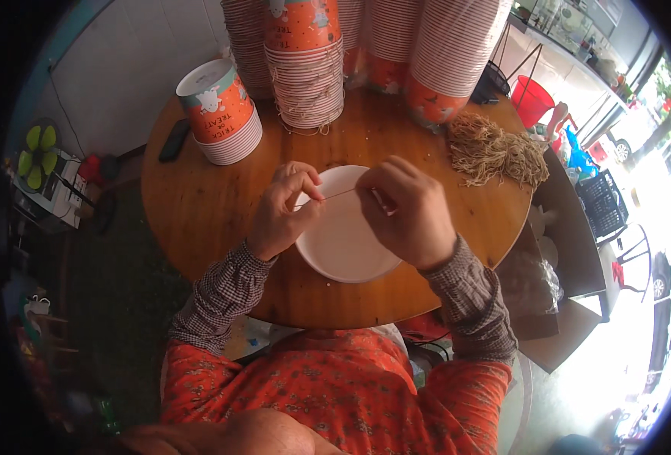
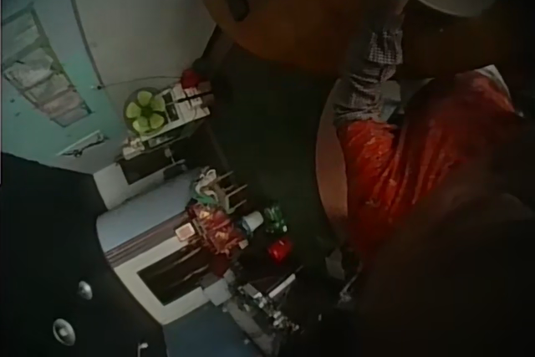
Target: Attaching elastic strings to paper buckets for assembly.
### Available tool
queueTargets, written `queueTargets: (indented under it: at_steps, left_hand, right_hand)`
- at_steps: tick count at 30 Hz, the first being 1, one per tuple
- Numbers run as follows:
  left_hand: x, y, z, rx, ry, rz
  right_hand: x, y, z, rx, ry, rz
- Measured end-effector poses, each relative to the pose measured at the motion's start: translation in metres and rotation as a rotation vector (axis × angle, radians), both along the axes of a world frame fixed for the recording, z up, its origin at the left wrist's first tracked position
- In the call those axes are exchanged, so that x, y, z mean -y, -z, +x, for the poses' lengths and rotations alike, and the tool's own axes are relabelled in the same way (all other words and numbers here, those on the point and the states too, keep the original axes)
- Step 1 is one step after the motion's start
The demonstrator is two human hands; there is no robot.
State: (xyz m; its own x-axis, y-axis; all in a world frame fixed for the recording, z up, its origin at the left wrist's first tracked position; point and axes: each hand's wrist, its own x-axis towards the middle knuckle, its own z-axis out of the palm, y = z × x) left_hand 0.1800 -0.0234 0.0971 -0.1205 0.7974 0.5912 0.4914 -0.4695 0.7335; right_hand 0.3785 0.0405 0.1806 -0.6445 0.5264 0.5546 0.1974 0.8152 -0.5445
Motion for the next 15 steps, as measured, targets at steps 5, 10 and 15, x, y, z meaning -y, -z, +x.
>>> queueTargets:
  at_steps: [5,10,15]
  left_hand:
    - [0.004,0.012,-0.023,0.002,-0.048,-0.074]
    - [0.008,0.007,-0.026,0.029,-0.022,-0.091]
    - [0.011,0.007,-0.028,0.076,0.175,-0.1]
  right_hand:
    - [-0.018,-0.013,0.023,-0.175,0.1,-0.018]
    - [-0.025,-0.01,0.031,-0.232,0.111,-0.028]
    - [-0.029,0.0,0.028,-0.303,0.112,-0.139]
